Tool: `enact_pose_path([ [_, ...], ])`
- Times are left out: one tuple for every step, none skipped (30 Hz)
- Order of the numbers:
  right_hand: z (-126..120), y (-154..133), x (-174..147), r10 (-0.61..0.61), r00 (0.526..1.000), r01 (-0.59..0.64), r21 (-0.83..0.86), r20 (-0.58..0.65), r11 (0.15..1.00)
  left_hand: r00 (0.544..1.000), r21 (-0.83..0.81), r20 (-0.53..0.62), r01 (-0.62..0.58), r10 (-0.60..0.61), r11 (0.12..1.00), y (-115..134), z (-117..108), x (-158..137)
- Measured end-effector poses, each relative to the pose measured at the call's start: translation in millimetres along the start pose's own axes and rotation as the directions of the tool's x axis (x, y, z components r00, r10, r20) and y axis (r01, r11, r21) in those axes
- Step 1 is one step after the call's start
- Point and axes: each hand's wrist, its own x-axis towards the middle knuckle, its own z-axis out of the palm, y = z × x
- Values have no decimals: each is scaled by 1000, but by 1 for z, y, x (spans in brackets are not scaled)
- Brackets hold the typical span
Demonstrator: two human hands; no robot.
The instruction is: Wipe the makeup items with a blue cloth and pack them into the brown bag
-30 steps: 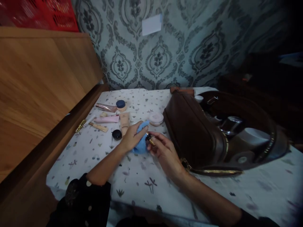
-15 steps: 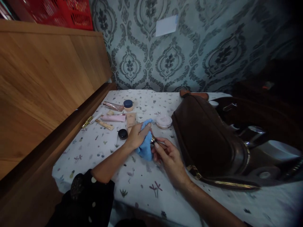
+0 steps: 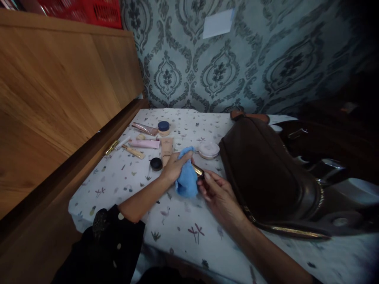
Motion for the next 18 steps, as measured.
enact_pose_path([
  [-1,0,1,-9,1000,9,-4,-3,1000,1000,43,-1,-24,24,999,1,1,-1],
  [-2,0,2,-23,1000,23,-11,-8,1000,999,91,3,-49,49,995,2,2,-3],
  [-3,0,3,-41,999,40,-20,-15,999,997,141,14,-72,70,987,4,3,-5],
  [-4,0,3,-59,998,59,-30,-23,998,996,187,31,-92,88,978,6,5,-7],
  [-4,0,3,-76,997,74,-45,-32,996,994,223,56,-108,98,969,8,5,-8],
  [-5,0,3,-90,995,87,-64,-42,994,992,243,83,-117,99,963,10,6,-10],
  [-5,0,3,-106,993,101,-86,-55,991,990,243,111,-115,90,963,11,6,-10],
  [-6,1,3,-128,989,120,-110,-69,987,988,221,138,-103,74,970,11,6,-11],
  [-5,1,3,-156,984,144,-132,-82,981,985,184,164,-84,54,979,10,5,-10],
  [-5,1,3,-186,978,171,-149,-95,974,982,140,187,-61,34,988,9,5,-10],
  [-5,0,2,-213,971,196,-158,-104,968,979,100,201,-42,21,994,8,4,-9],
  [-4,0,2,-236,965,217,-159,-110,963,978,73,206,-35,19,997,8,3,-8],
  [-4,-1,2,-250,962,232,-153,-110,960,978,63,207,-40,27,997,7,3,-8],
  [-4,-2,3,-257,961,241,-144,-107,960,978,64,203,-56,42,996,7,3,-8],
  [-4,-2,3,-259,960,245,-134,-104,960,978,72,201,-77,61,994,7,4,-8],
  [-5,-3,3,-260,960,247,-127,-103,961,975,80,203,-102,84,992,7,4,-8],
  [-5,-4,3,-261,960,248,-120,-104,961,972,88,212,-126,105,988,8,5,-9],
  [-6,-4,3,-259,960,247,-114,-107,962,967,93,223,-147,124,985,9,6,-9],
])
